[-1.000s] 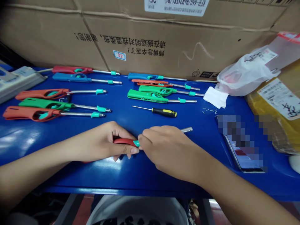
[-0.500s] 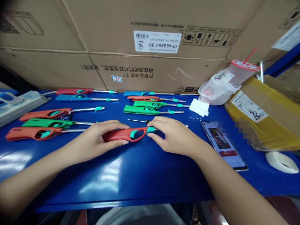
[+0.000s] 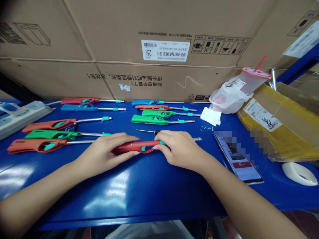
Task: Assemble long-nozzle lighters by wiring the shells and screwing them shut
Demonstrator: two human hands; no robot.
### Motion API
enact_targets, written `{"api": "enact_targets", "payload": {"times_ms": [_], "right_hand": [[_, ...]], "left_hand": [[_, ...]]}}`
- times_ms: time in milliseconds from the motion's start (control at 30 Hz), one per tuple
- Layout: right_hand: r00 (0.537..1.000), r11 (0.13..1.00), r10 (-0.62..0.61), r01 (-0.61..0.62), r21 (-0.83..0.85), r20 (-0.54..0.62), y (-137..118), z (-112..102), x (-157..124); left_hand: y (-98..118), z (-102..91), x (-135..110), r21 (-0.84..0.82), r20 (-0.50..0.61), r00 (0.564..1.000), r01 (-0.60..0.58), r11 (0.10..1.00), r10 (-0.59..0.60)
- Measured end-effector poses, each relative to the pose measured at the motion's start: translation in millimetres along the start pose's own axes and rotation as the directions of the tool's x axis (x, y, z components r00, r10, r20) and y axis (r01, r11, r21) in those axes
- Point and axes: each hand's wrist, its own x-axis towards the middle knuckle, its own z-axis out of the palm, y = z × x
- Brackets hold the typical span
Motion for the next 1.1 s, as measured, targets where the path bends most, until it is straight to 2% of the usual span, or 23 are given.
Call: {"api": "enact_targets", "payload": {"times_ms": [100,200,400,567,667,767,833,867,933,967,1000,1033,1067,1100], "right_hand": [[0.998,1.0,-0.003,0.001,0.029,0.065,-2,-4,0],[0.993,1.0,-0.016,0.016,0.0,0.116,-6,-7,-1],[0.99,0.981,0.045,-0.019,-0.193,0.131,-17,-1,1],[0.991,0.979,0.076,-0.053,-0.196,0.112,-18,-2,1],[0.993,0.985,0.108,-0.101,-0.137,0.047,-13,-6,0],[0.991,0.985,0.129,-0.133,-0.111,-0.036,-7,-8,1],[0.98,0.99,0.084,-0.103,-0.1,-0.18,-5,-7,2],[0.955,0.991,0.052,-0.085,-0.103,-0.291,-4,-7,3],[0.852,0.99,0.008,-0.079,-0.114,-0.523,-2,-6,5],[0.796,0.989,0.006,-0.094,-0.113,-0.605,0,-6,6],[0.764,0.988,0.019,-0.115,-0.106,-0.645,1,-5,7],[0.762,0.987,0.037,-0.13,-0.097,-0.647,3,-3,7],[0.785,0.987,0.054,-0.138,-0.089,-0.617,6,-2,8],[0.831,0.986,0.069,-0.141,-0.089,-0.552,8,1,9]], "left_hand": [[0,2.5,1,0.008,0.074,0.997,0.024,1.0,-0.024],[3,4.7,1,0.013,0.078,0.997,0.029,0.999,-0.03],[7,6.2,-1,0.04,0.047,0.999,0.014,0.999,-0.015],[5,1.9,3,0.121,0.059,0.998,-0.023,0.992,0.016],[6,-1.8,4,0.218,-0.003,0.997,-0.081,0.973,0.083],[6,-9.2,9,0.336,-0.005,0.989,-0.136,0.932,0.146],[0,-19.4,19,0.361,0.004,0.983,-0.174,0.916,0.185],[-5,-26.2,27,0.36,-0.009,0.98,-0.184,0.915,0.201],[-19,-41.4,46,0.352,-0.028,0.981,-0.17,0.92,0.192],[-27,-48.6,57,0.35,-0.026,0.984,-0.154,0.924,0.174],[-36,-54.7,69,0.357,-0.039,0.988,-0.128,0.925,0.152],[-45,-59.3,81,0.363,-0.053,0.989,-0.111,0.925,0.139],[-54,-62.2,92,0.366,-0.055,0.99,-0.101,0.925,0.13],[-62,-63.2,103,0.367,-0.054,0.991,-0.092,0.926,0.12]]}}
